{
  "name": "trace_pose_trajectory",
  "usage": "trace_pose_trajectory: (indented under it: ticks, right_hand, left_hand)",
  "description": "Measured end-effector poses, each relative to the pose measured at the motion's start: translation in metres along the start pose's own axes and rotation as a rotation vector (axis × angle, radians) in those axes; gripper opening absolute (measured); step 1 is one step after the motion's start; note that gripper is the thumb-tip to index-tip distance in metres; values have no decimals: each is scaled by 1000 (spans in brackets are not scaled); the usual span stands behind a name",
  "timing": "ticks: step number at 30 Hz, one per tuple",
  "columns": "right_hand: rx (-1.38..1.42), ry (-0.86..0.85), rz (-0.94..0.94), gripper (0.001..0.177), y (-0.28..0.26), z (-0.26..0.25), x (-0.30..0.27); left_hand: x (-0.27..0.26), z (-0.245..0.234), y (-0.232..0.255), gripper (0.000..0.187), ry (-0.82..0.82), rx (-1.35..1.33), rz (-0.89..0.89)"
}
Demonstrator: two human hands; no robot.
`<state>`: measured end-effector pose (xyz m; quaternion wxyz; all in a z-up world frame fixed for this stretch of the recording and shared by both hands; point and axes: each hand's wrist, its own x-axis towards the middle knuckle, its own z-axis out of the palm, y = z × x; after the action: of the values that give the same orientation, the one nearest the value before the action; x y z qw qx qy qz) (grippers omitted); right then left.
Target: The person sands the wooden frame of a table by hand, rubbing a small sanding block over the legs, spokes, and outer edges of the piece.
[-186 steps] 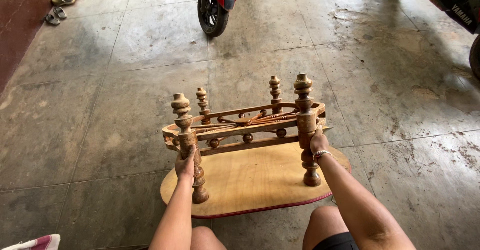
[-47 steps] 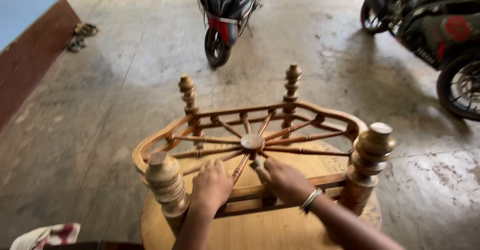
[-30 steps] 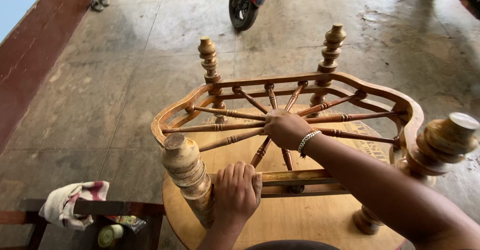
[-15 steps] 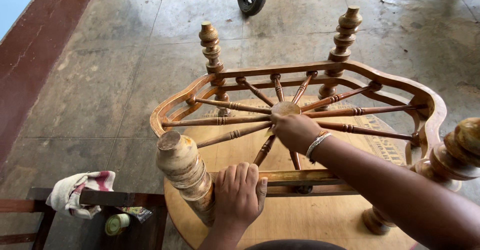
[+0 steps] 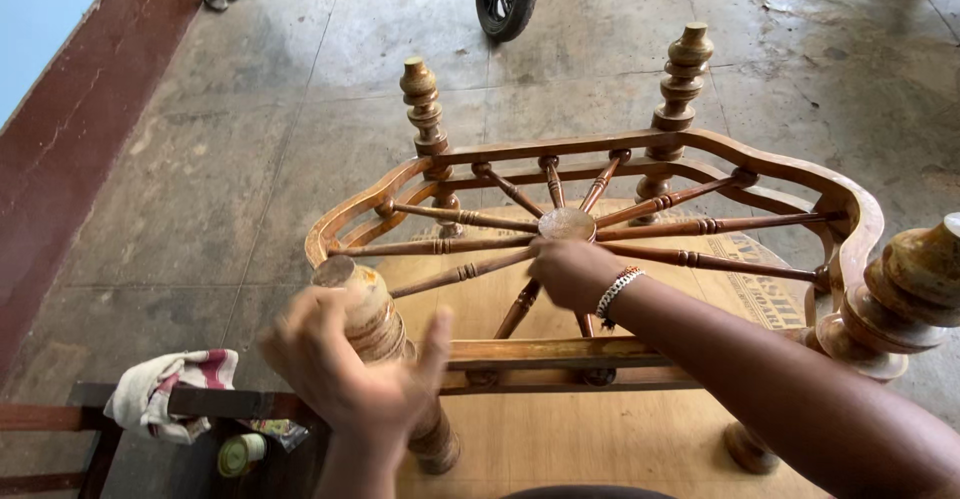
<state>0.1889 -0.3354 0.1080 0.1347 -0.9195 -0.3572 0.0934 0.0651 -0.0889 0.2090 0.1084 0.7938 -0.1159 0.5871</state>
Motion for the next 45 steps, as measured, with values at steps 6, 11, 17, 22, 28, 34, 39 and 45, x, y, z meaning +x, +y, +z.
trace_pose_trajectory:
  ticks: [6, 11, 17, 22, 28, 34, 39, 45]
  right_hand:
    - [-92, 23, 139, 22, 4, -11, -3]
    - [89, -76, -8, 18, -1, -18, -12]
    - [-171, -103, -54, 21, 3, -2, -10]
    - [-103, -39, 153, 22, 13, -19, -11]
    - [-115, -106, 280, 21, 8, -28, -12]
    - [-43, -189, 283, 24, -10, -26, -12]
    - [32, 376, -512, 7, -19, -22, -16]
    - [346, -108, -197, 25, -18, -26, -13]
  left_hand:
    - [56, -5, -21, 33, -459, -221, -150]
    - [38, -7, -19, 22, -480, -279, -245]
    - [35, -13, -8, 19, -389, -331, -229]
    - [37, -5, -8, 19, -402, -307, -223]
    - [37, -8, -9, 22, -394, -320, -208]
    - [33, -10, -10, 23, -381, -318, -206]
    - [33, -5, -12, 28, -376, -337, -195]
    - [29, -7, -14, 30, -391, -341, -191]
